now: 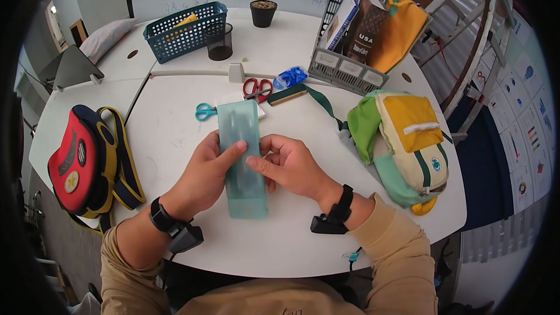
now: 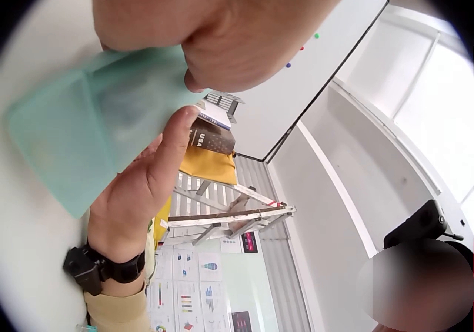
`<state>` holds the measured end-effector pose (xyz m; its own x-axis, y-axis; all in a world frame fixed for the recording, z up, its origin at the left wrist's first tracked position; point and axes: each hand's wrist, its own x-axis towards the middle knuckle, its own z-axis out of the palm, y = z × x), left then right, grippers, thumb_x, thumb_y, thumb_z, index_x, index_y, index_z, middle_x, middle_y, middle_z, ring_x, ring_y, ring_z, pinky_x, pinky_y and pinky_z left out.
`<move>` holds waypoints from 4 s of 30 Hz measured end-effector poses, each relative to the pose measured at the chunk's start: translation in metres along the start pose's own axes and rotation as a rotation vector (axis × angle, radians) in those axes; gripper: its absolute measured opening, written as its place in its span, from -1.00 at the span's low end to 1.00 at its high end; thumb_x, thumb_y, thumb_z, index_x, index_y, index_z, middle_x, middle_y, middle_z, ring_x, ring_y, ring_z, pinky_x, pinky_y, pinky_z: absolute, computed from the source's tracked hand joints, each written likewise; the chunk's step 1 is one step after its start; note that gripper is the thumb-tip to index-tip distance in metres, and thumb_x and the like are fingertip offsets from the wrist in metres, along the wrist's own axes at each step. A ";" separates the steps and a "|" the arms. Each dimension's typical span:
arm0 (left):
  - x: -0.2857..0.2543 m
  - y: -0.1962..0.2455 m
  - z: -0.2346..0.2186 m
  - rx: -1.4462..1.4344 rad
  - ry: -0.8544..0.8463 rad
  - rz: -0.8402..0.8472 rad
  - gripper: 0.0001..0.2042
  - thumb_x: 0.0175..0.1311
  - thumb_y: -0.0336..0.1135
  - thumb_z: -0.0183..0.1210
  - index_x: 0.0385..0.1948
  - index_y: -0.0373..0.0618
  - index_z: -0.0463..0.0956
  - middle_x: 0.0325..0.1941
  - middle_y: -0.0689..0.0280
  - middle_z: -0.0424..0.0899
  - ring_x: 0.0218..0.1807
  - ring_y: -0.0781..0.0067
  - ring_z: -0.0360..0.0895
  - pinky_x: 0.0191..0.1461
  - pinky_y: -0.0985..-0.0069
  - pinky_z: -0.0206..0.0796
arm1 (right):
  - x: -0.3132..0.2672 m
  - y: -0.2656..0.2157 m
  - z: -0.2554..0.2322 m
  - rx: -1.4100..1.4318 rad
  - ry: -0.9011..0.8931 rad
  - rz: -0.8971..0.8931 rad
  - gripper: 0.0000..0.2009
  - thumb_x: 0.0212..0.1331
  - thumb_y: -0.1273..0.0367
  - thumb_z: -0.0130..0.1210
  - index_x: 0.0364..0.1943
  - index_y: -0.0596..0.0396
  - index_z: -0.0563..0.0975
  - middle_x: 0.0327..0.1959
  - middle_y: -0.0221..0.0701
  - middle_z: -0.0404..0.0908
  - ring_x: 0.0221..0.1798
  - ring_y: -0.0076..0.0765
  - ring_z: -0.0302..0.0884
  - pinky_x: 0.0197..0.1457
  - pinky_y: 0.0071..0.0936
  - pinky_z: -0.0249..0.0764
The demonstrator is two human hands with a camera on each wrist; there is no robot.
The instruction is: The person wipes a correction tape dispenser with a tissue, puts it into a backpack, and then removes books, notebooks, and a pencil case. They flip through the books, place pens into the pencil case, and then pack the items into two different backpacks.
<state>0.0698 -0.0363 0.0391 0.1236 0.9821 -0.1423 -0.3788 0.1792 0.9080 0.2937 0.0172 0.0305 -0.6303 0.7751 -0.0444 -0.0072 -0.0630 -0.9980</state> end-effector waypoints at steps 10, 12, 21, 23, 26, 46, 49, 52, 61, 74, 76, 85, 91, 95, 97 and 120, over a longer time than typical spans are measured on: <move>-0.003 0.000 0.002 -0.118 0.155 0.090 -0.61 0.81 -0.20 0.24 0.38 -0.29 0.44 0.26 0.19 0.73 0.24 0.39 0.74 0.34 0.29 0.65 | 0.005 0.017 -0.006 -0.083 -0.003 -0.082 -0.72 0.66 0.25 0.38 0.12 0.21 0.67 -0.14 -0.47 0.81 -0.29 -0.61 0.76 -0.25 -0.56 0.67; 0.002 -0.003 -0.005 -0.191 0.223 0.202 -0.69 0.84 -0.16 0.20 0.30 -0.20 0.49 0.22 0.26 0.74 0.18 0.42 0.72 0.30 0.28 0.63 | 0.001 0.015 -0.006 -0.032 -0.020 0.028 -0.72 0.70 0.23 0.33 0.12 0.20 0.68 -0.15 -0.47 0.81 -0.30 -0.60 0.76 -0.23 -0.55 0.67; 0.021 0.002 -0.029 0.204 0.418 0.644 -0.47 0.66 -0.34 0.38 0.50 -0.26 0.37 0.43 0.12 0.66 0.41 0.31 0.62 0.46 0.31 0.53 | 0.005 0.012 -0.006 0.054 0.029 0.015 -0.65 0.81 0.17 0.14 0.11 0.23 0.69 -0.20 -0.42 0.78 -0.34 -0.52 0.71 -0.27 -0.43 0.68; 0.008 0.031 -0.033 0.362 0.507 0.835 -0.36 0.58 -0.37 0.45 0.57 -0.27 0.32 0.52 0.07 0.60 0.50 0.24 0.56 0.51 0.28 0.50 | 0.006 0.014 -0.011 0.099 -0.004 -0.029 -0.64 0.81 0.14 0.13 0.08 0.21 0.69 -0.21 -0.41 0.78 -0.36 -0.50 0.69 -0.29 -0.41 0.66; -0.041 0.086 -0.056 0.670 0.573 0.945 -0.24 0.43 -0.40 0.54 0.60 -0.24 0.31 0.57 0.09 0.57 0.56 0.18 0.52 0.57 0.19 0.44 | 0.006 0.019 -0.021 0.127 -0.019 -0.015 -0.64 0.81 0.11 0.13 0.05 0.17 0.70 -0.22 -0.40 0.78 -0.37 -0.49 0.68 -0.32 -0.41 0.64; -0.223 0.178 -0.191 1.810 1.075 0.915 -0.82 0.68 -0.20 0.32 0.02 -0.10 0.74 -0.27 0.05 0.87 -0.27 -0.10 0.84 -0.20 0.10 0.64 | 0.027 -0.081 0.128 0.016 -0.424 0.195 -0.55 0.78 0.07 0.17 0.06 0.28 0.71 -0.23 -0.34 0.76 -0.36 -0.42 0.70 -0.32 -0.45 0.60; -0.223 0.187 -0.177 1.793 1.064 0.970 -0.82 0.67 -0.20 0.33 0.02 -0.08 0.74 -0.25 0.08 0.89 -0.27 -0.09 0.84 -0.21 0.13 0.64 | 0.056 -0.088 0.186 -0.004 -0.415 0.264 -0.53 0.75 0.04 0.20 -0.02 0.29 0.73 -0.32 -0.36 0.73 -0.40 -0.46 0.66 -0.34 -0.46 0.59; -0.229 0.191 -0.161 1.764 1.009 0.945 -0.84 0.67 -0.26 0.33 0.04 -0.11 0.75 -0.21 0.04 0.88 -0.22 -0.13 0.84 -0.14 0.14 0.64 | 0.099 -0.076 0.232 -0.126 -0.301 0.191 -0.50 0.72 0.03 0.24 -0.06 0.33 0.73 -0.32 -0.31 0.77 -0.41 -0.44 0.73 -0.32 -0.44 0.67; -0.239 0.181 -0.153 1.698 0.913 0.900 -0.85 0.64 -0.30 0.35 0.07 -0.10 0.76 -0.14 0.07 0.90 -0.19 -0.09 0.86 -0.11 0.18 0.66 | 0.138 -0.078 0.286 -0.986 -0.026 -0.624 -0.60 0.42 0.15 0.39 -0.02 0.29 0.76 -0.27 0.08 0.85 -0.24 0.30 0.86 -0.08 -0.01 0.84; -0.331 0.092 -0.229 1.413 1.137 0.787 -0.69 0.61 -0.50 0.28 0.31 -0.28 0.65 0.26 0.06 0.77 0.24 0.08 0.75 0.30 0.17 0.60 | 0.133 -0.070 0.305 -1.140 -0.174 -0.616 -0.71 0.33 0.17 0.39 -0.12 0.13 0.82 -0.22 0.11 0.85 -0.07 0.38 0.85 0.06 0.17 0.80; -0.344 0.076 -0.257 1.310 1.066 0.647 -0.71 0.60 -0.49 0.30 0.27 -0.28 0.65 0.23 0.02 0.76 0.23 0.05 0.74 0.29 0.19 0.60 | 0.120 -0.081 0.298 -1.118 -0.183 -0.583 -0.69 0.35 0.22 0.40 -0.15 0.26 0.79 -0.24 0.09 0.86 -0.11 0.35 0.86 0.03 0.11 0.79; -0.318 0.066 -0.280 1.483 1.175 0.763 -0.72 0.62 -0.41 0.36 0.24 -0.29 0.67 0.13 0.04 0.81 0.02 0.14 0.79 0.06 0.27 0.67 | 0.092 -0.073 0.286 -0.941 -0.175 -0.624 -0.82 0.35 0.33 0.36 -0.24 0.20 0.76 -0.29 -0.11 0.90 -0.23 0.10 0.90 -0.08 -0.07 0.78; -0.318 0.064 -0.278 1.141 1.170 0.562 -0.82 0.68 -0.44 0.27 0.09 -0.39 0.62 -0.10 -0.06 0.84 -0.05 0.00 0.84 0.08 0.20 0.64 | 0.066 -0.084 0.290 -0.925 -0.242 -0.491 -0.82 0.31 0.30 0.37 -0.28 0.14 0.78 -0.39 -0.17 0.86 -0.31 0.06 0.87 -0.14 -0.11 0.77; -0.336 0.061 -0.252 1.225 1.193 0.522 -0.87 0.70 -0.47 0.21 0.04 -0.38 0.60 -0.04 -0.10 0.81 -0.01 -0.08 0.81 0.12 0.14 0.62 | 0.051 -0.083 0.299 -0.795 -0.434 -0.450 -0.78 0.42 0.33 0.42 -0.20 0.27 0.76 -0.35 -0.24 0.87 -0.29 -0.33 0.86 -0.14 -0.37 0.73; -0.340 0.059 -0.243 1.195 1.190 0.516 -0.89 0.70 -0.48 0.20 0.02 -0.37 0.59 -0.02 -0.10 0.79 0.01 -0.16 0.78 0.13 0.10 0.60 | 0.047 -0.074 0.310 -0.670 -0.523 -0.412 -0.76 0.48 0.31 0.43 -0.12 0.27 0.76 -0.28 -0.25 0.89 -0.21 -0.34 0.87 -0.07 -0.39 0.74; -0.334 0.048 -0.249 1.085 1.182 0.689 -0.84 0.68 -0.43 0.30 0.04 -0.37 0.70 0.00 0.09 0.85 -0.06 0.32 0.83 0.00 0.35 0.65 | 0.042 -0.047 0.373 -0.452 -0.649 -0.441 -0.69 0.60 0.28 0.38 0.10 0.31 0.70 -0.08 -0.19 0.90 0.02 -0.28 0.91 0.18 -0.33 0.78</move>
<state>-0.2180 -0.3417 0.0323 -0.6470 0.4538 0.6128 0.7244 0.1148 0.6798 -0.0224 -0.1820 0.0923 -0.9574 0.1551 0.2437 -0.1322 0.5147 -0.8471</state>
